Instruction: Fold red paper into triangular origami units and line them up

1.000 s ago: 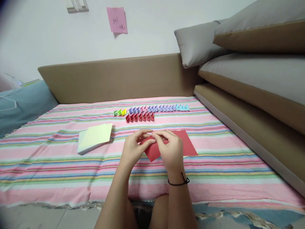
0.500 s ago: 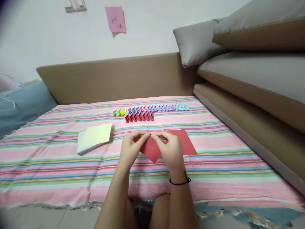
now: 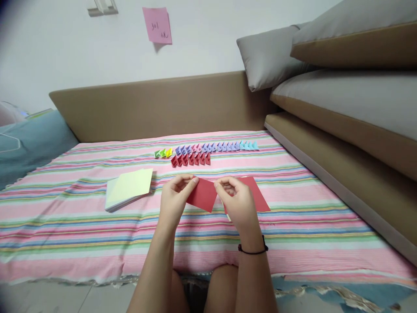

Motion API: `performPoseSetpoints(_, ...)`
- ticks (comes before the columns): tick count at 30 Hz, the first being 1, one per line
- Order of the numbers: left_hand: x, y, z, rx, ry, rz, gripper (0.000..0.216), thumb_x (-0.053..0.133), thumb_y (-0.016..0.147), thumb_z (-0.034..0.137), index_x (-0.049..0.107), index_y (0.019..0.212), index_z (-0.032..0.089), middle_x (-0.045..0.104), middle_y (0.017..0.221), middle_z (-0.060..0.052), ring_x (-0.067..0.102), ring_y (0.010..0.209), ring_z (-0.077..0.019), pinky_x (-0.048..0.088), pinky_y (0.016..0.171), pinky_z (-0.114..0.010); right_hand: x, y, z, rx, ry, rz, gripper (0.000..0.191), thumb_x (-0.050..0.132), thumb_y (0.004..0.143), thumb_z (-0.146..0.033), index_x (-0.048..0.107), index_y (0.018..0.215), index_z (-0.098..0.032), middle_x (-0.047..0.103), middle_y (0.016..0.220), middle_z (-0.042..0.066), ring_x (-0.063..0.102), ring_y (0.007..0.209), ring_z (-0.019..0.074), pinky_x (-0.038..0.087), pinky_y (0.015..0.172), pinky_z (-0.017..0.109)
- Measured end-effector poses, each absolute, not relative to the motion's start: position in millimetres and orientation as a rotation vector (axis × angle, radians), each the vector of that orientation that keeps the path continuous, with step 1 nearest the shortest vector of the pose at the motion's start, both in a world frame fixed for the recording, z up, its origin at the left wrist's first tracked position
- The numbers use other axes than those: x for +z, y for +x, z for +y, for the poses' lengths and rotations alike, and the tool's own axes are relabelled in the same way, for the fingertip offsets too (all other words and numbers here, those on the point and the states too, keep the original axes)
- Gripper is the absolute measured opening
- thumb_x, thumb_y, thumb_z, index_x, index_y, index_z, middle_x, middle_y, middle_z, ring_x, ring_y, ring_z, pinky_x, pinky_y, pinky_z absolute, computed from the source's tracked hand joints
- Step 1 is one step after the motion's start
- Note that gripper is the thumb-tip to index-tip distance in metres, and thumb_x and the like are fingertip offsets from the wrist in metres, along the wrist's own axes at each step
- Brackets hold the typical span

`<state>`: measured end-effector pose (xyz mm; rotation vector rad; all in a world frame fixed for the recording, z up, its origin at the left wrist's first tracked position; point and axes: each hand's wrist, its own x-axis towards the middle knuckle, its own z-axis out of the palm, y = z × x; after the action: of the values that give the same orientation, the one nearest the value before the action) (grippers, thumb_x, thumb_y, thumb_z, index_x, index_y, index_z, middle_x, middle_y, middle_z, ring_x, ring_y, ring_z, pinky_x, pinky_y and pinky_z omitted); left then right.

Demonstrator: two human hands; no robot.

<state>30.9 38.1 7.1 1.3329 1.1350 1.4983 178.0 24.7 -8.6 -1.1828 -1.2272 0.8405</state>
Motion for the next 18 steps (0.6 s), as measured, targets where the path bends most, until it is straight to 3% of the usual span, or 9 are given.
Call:
performPoseSetpoints(6, 8, 34, 37, 1.411, 1.407, 1.09, 0.015, 0.068, 0.07, 0.029, 0.067, 0.073, 0.014, 0.069, 0.073, -0.005, 0.062, 0.068, -0.0157, 0.048, 0.064, -0.025, -8, 172, 25, 0.856, -1.145, -1.283, 0.02, 0.062, 0.076, -0.037, 0.065, 0.078, -0.018, 0.068, 0.081, 0.005, 0.062, 0.079, 0.0197, 0.048, 0.073, 0.031)
performPoseSetpoints(14, 9, 24, 38, 1.563, 1.242, 1.175, 0.018, 0.071, 0.068, 0.031, 0.069, 0.077, 0.015, 0.071, 0.076, -0.004, 0.064, 0.072, -0.0156, 0.049, 0.066, -0.024, -10, 191, 22, 0.82, -1.27, -1.245, 0.022, 0.064, 0.075, -0.038, 0.067, 0.08, -0.017, 0.07, 0.082, 0.007, 0.063, 0.077, 0.0211, 0.048, 0.07, 0.033)
performPoseSetpoints(18, 10, 22, 36, 1.386, 1.343, 1.142, 0.017, 0.072, 0.068, 0.029, 0.069, 0.075, 0.014, 0.07, 0.075, -0.005, 0.064, 0.069, -0.0144, 0.048, 0.064, -0.023, -7, 192, 21, 0.71, -1.306, -1.227, 0.022, 0.062, 0.078, -0.038, 0.069, 0.084, -0.018, 0.07, 0.089, 0.006, 0.063, 0.085, 0.0215, 0.048, 0.077, 0.033)
